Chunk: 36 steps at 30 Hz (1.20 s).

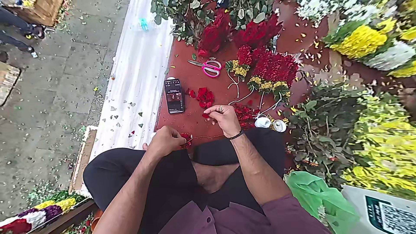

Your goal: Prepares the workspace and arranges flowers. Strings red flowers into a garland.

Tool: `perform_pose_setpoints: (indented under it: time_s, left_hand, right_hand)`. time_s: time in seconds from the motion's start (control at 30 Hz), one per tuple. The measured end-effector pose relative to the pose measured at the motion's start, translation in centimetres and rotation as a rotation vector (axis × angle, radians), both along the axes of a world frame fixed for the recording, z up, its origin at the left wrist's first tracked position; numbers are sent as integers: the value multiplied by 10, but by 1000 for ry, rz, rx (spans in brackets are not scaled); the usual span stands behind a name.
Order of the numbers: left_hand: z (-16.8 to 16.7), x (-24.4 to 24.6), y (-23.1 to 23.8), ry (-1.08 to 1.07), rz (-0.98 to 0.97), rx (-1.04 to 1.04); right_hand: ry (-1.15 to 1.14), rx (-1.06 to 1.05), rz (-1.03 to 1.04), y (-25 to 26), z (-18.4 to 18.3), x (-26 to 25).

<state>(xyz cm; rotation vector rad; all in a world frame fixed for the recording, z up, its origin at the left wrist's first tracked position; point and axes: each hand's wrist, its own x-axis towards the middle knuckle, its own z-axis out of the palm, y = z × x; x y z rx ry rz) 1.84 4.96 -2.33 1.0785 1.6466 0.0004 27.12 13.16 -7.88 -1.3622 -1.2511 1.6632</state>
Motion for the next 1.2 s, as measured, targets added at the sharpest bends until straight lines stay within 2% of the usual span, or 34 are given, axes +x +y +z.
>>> perform_pose_setpoints:
  time_s: [0.17, 0.33, 0.57, 0.73, 0.97, 1.1, 1.2]
  left_hand:
    - [0, 1, 0, 11, -20, -1]
    - [2, -1, -1, 16, -10, 0]
    - [0, -2, -2, 1, 3, 33]
    - [2, -2, -1, -9, 39, 77]
    - [5, -2, -3, -37, 108, 157]
    - [6, 1, -4, -168, 166, 181]
    - [8, 4, -3, -233, 141, 194]
  right_hand:
    - [-57, -9, 76, 2, -3, 1]
    - [-100, 126, 152, 3, -5, 0]
    - [-69, 189, 94, -1, -1, -6]
    - [-15, 149, -36, -23, 25, -11]
    - [198, -1, -69, -55, 47, -22]
    - [202, -122, -24, -70, 47, -33]
    - [136, -191, -25, -73, 39, -41]
